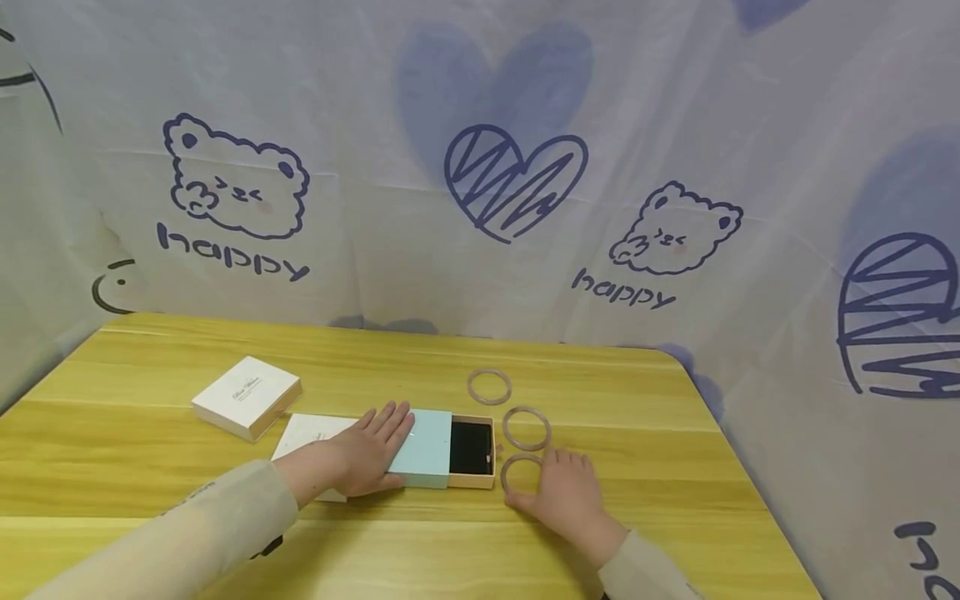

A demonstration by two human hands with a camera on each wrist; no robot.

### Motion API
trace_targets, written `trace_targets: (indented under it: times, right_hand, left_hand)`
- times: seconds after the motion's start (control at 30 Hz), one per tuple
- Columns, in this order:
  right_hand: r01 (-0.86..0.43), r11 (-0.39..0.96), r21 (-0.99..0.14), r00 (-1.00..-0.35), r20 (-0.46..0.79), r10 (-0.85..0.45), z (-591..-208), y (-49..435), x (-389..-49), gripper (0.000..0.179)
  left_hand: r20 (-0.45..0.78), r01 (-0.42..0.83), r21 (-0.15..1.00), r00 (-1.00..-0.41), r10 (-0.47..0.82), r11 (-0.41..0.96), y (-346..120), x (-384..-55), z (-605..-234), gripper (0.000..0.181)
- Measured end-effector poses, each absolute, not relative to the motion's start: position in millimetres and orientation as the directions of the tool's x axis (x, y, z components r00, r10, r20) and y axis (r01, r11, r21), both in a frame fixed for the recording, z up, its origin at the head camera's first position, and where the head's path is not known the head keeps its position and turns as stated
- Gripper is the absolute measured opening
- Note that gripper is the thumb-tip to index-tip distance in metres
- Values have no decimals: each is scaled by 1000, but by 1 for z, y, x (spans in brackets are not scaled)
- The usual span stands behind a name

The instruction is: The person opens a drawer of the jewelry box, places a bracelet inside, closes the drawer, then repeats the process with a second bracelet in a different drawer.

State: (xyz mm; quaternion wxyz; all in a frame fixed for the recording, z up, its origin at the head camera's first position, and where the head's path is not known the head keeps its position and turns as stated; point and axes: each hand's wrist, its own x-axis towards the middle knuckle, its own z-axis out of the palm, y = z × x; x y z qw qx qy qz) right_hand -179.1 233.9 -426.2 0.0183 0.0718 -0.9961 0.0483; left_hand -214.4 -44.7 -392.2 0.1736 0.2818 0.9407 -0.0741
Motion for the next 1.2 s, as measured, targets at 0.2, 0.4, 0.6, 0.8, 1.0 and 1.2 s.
trace_targets:
  times: [0.2, 0.4, 0.6, 0.8, 1.0, 1.2]
  right_hand:
    - [-141, 983, -114, -990, 13, -141, -423, 231, -179, 75]
    - [-143, 987, -75, -990, 3, -143, -422, 230, -180, 72]
    - [-126, 989, -74, -992, 4, -126, -422, 232, -180, 64]
    - [-119, 990, -77, -993, 29, -117, -416, 236, -181, 66]
    - [-155, 982, -112, -986, 82, -146, -405, 235, -187, 71]
    - [-211, 972, -106, -975, 94, -201, -396, 223, -191, 65]
  left_hand:
    - [-365, 556, -47, -783, 504, 830, -45, -215, -392, 80]
    - [-364, 558, -61, -784, 502, 827, -45, -215, -392, 81]
    - [-363, 559, -62, -784, 503, 827, -44, -214, -392, 81]
    - [-361, 558, -57, -785, 504, 828, -44, -214, -392, 81]
    - [-364, 556, -59, -786, 501, 829, -44, -214, -391, 81]
    - [-370, 552, -63, -786, 494, 831, -44, -214, -392, 80]
